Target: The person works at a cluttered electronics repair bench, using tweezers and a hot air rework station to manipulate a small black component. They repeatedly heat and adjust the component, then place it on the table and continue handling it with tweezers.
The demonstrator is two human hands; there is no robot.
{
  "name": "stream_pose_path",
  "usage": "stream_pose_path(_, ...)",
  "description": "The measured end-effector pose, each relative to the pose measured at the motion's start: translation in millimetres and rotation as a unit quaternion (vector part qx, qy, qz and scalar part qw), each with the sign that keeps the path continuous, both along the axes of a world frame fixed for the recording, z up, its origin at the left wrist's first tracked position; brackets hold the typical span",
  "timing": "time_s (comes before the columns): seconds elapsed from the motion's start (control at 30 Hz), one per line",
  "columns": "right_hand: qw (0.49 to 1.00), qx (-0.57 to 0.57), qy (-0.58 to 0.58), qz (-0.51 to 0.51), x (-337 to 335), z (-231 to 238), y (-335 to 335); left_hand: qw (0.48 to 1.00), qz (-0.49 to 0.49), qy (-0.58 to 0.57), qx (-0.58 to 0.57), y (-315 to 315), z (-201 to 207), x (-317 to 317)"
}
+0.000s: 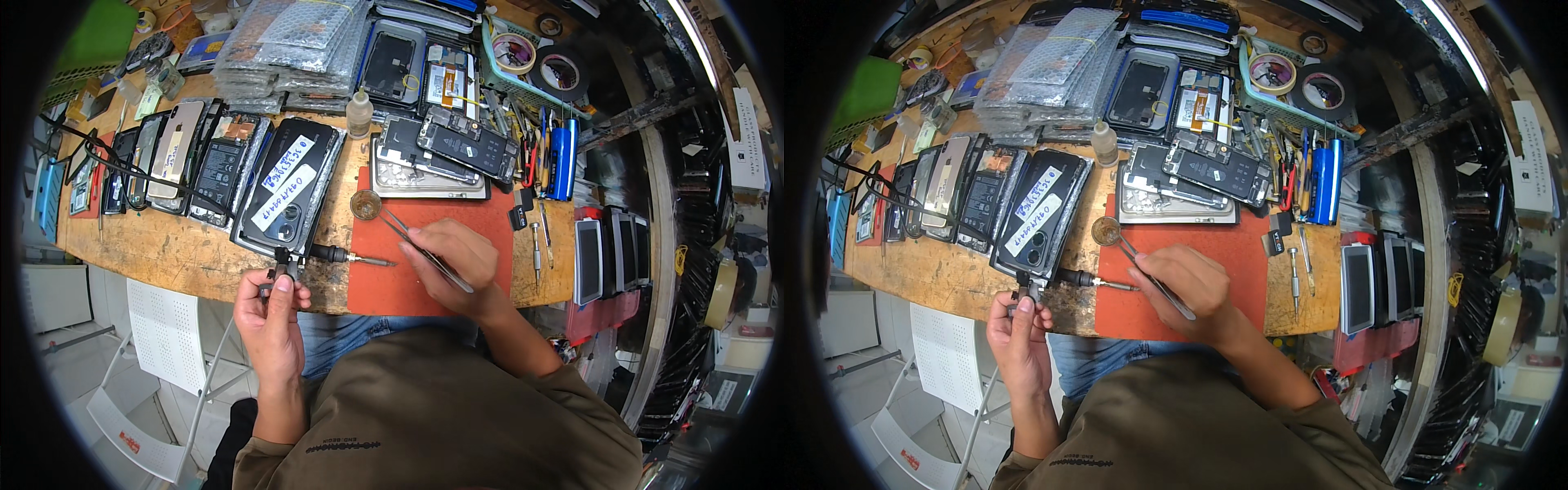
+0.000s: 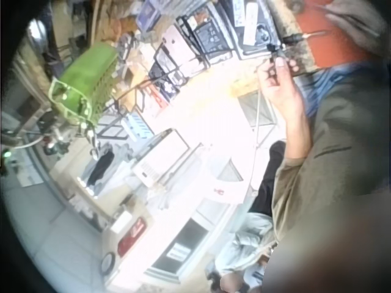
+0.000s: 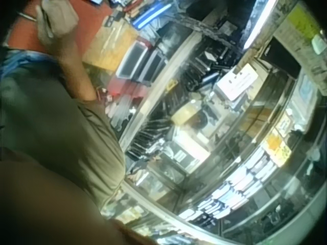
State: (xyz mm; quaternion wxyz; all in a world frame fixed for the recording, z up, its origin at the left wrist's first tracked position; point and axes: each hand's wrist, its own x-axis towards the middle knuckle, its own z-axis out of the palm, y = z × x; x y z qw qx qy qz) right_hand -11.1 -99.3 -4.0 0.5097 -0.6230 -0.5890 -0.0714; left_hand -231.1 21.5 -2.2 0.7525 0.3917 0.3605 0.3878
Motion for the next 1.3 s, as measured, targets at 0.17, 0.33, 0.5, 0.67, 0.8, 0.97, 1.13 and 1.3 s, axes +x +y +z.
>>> stream_pose_path(0.17, 0.999, -0.011, 0.032, -0.022, -2.3, -3.4, 0.3, 1.000, -0.002, 0.004, 0.009, 1.4, -1.6, -2.3)
stream_pose_path(0.33, 0.998, -0.014, 0.050, -0.035, -2.9, -4.8, -7.3, 1.000, -0.003, 0.006, 0.003, 1.5, -2.4, -1.9)
stream_pose_path(0.5, 0.994, -0.032, 0.094, -0.044, 0.6, -5.1, -13.8, 1.000, -0.005, 0.002, -0.008, 2.1, -2.9, -1.1)
stream_pose_path(0.67, 0.987, -0.123, 0.092, -0.049, 9.0, -2.8, -3.9, 1.000, 0.000, 0.014, -0.001, 1.3, -4.7, -0.1)
stream_pose_path(0.8, 0.984, -0.166, 0.035, -0.056, 6.7, -7.4, 23.9, 1.000, 0.004, 0.012, 0.001, 0.1, -5.3, -1.0)
stream_pose_path(0.97, 0.977, -0.193, 0.079, -0.048, -2.0, -9.8, 45.7, 0.999, 0.024, 0.021, 0.020, 2.2, -6.0, -9.5)
stream_pose_path(1.13, 0.974, -0.189, 0.105, -0.066, -2.4, -11.3, 59.0, 0.999, 0.027, 0.021, 0.020, 5.7, -9.6, -17.0)
stream_pose_path(1.3, 0.974, -0.186, 0.114, -0.068, -5.6, -18.2, 83.2, 1.000, 0.023, 0.020, 0.007, 6.7, -13.1, -19.4)
